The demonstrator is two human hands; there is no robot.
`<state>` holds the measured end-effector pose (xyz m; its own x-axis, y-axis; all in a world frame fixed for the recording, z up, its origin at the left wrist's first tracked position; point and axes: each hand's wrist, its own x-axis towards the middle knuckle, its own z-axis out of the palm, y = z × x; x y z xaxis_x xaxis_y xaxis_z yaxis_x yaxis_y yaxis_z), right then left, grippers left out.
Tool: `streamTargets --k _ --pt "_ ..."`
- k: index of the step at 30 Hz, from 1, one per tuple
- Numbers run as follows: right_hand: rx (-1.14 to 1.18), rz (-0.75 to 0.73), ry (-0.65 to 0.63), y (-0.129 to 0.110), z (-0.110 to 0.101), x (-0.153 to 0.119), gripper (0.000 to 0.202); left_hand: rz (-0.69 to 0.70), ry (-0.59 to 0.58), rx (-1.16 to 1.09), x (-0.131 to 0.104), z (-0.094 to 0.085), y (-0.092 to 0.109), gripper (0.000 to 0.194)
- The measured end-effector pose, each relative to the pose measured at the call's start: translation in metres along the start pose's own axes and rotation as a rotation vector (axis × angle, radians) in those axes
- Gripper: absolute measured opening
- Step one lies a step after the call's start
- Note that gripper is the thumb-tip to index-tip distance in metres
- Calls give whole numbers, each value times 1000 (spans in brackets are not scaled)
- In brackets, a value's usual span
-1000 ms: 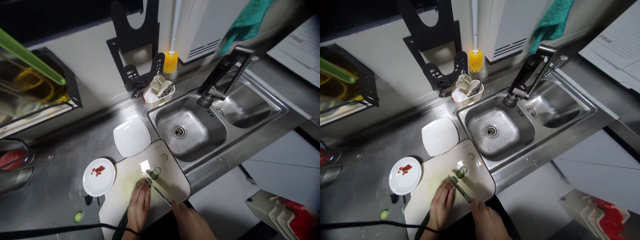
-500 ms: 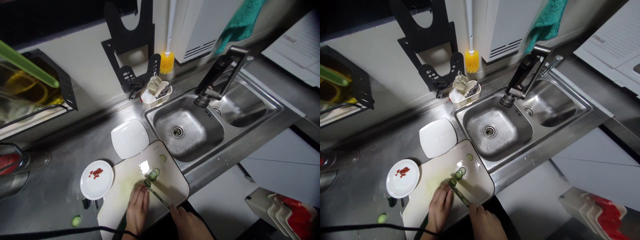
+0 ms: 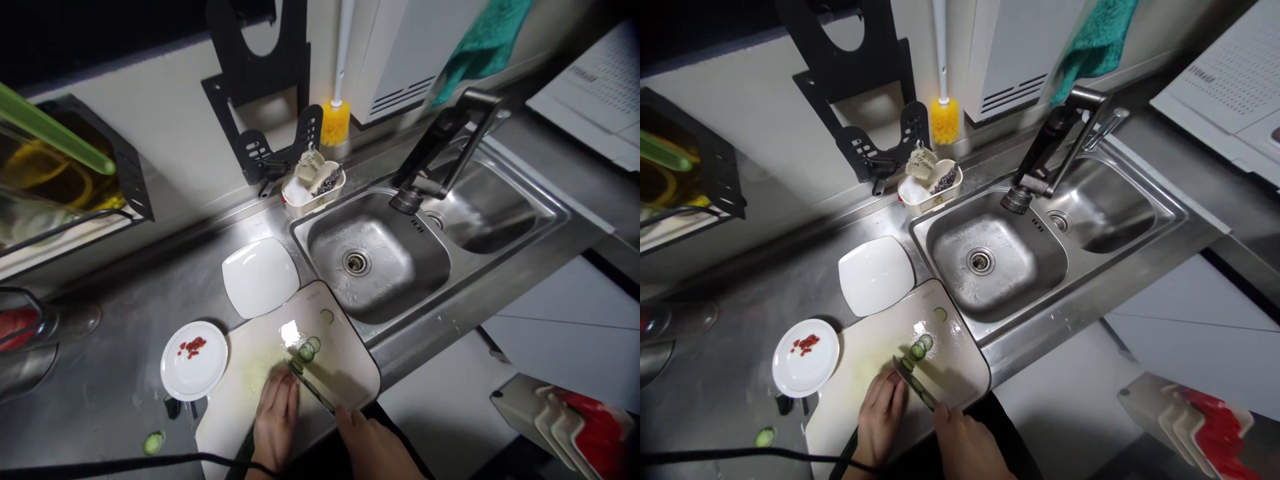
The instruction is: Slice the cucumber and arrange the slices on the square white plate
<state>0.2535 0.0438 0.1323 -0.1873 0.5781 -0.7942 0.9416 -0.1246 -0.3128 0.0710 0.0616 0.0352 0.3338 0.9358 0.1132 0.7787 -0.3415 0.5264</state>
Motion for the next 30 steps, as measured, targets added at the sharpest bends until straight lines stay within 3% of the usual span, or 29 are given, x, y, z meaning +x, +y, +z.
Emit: streamTargets --k 17,25,30 --pt "68 -20 106 -4 13 15 47 11 -1 2 1 0 -1 24" --pt "44 -16 67 -10 6 20 48 28 7 -1 0 2 -2 24" --pt "58 1 88 -11 14 30 45 64 -3 1 -2 4 -5 25"
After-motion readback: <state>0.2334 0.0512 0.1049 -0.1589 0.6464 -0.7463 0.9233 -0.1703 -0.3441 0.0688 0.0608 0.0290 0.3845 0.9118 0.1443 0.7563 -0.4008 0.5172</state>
